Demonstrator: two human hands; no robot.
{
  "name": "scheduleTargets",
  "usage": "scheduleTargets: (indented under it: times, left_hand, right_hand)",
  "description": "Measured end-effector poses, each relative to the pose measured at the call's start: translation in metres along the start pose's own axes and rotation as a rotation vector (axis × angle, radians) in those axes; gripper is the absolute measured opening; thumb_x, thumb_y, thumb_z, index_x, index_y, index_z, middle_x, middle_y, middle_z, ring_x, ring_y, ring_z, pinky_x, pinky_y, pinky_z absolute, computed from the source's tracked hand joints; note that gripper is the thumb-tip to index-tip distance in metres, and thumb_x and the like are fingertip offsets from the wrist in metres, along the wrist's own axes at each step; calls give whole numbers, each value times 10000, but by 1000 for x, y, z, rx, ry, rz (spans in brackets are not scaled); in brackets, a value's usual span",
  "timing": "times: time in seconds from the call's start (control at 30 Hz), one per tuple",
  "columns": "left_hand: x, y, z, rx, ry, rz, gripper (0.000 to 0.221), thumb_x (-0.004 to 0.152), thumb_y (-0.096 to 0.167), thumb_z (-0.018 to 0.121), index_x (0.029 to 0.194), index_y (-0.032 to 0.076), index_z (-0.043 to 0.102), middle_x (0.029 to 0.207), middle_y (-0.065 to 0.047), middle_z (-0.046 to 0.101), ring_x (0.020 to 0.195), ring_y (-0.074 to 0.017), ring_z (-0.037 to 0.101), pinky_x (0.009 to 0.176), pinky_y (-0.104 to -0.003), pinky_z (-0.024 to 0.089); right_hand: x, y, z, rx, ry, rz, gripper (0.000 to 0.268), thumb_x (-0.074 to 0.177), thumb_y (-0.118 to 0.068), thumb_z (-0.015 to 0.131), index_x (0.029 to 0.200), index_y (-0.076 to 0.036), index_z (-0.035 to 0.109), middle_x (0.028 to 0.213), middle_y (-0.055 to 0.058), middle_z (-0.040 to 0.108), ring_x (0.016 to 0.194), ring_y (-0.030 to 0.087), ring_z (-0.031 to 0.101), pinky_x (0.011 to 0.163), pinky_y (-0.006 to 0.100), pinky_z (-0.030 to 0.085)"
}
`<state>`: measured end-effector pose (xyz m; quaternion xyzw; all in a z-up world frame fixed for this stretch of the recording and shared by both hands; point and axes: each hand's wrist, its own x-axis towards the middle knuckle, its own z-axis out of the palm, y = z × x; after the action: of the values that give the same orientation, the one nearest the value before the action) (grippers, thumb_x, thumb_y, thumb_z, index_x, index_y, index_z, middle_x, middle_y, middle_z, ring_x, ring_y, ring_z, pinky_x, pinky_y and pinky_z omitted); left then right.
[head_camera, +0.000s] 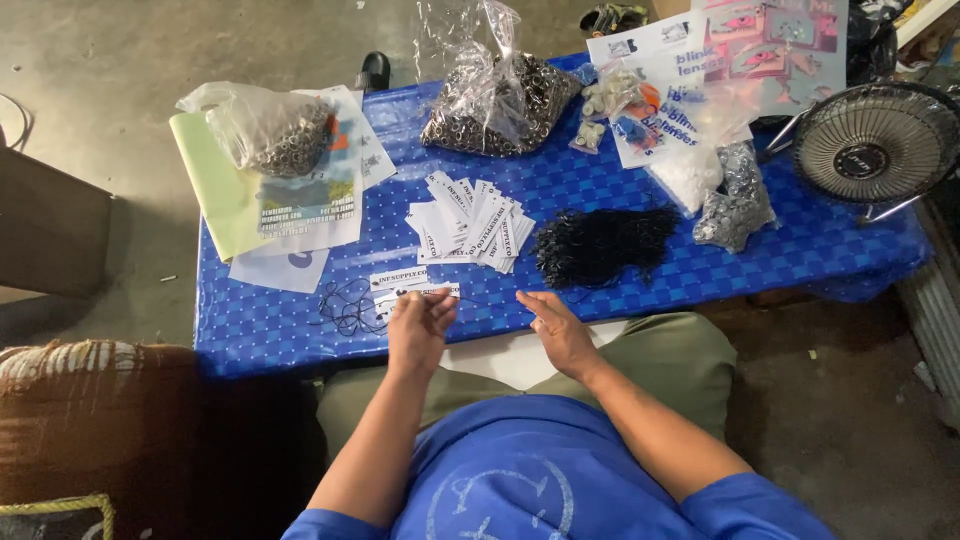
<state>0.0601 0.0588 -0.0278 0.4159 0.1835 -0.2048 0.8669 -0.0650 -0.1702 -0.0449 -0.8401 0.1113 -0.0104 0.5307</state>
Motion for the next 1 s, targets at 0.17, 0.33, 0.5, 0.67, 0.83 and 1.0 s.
scheduleTargets:
  times: [0.17,0.33,0.5,0.67,0.83,1.0]
  left_hand:
    - [14,15,-26,138,111,90,108,1082,227,466,1019,149,426,904,-123,729,710,-234,751,571,-278,610]
    - [12,31,-47,565,234,211,126,1086,203,457,1037,87,469,882,-154,741,695,-225,743,536,-269,565]
    - [12,37,-64,808,232,188,148,1075,177,463,1032,55,536,838,-130,730,686,-190,721,573,-266,537]
    - [18,42,-82,826,252,132,157,1086,186,450,1061,68,550,848,-106,733,696,-171,711,613,-282,533]
    - [17,60,-91,764,281,145,178,1092,185,419,1064,49,530,816,-94,694,665,-162,669,590,-256,500]
    - [48,74,-140,819,359,272,185,1090,175,440,1008,43,540,733,-100,680,569,-151,641,534,-242,489]
  right_hand:
    - [3,18,5,-104,-38,28,550,963,-96,536,1449,-345,600,1126,68,719,989,265,723,933,412,552]
    - [0,1,3,-94,-111,26,439,959,-127,593,1361,-279,685,918,91,776,780,225,739,788,395,591]
    - [4,-10,6,-148,-267,7,378,1007,-428,567,1316,-246,687,1160,137,749,1069,395,704,911,504,575]
    - [12,0,22,-271,-295,18,393,1013,-509,522,1310,-289,654,1150,81,726,1086,342,696,920,472,573]
    - [34,23,49,-404,-211,-132,452,868,-505,709,1223,-229,656,986,70,673,965,322,700,826,459,573]
    - [72,8,86,-754,-39,-415,515,864,-535,673,1272,-222,655,928,-15,575,862,220,631,739,399,503]
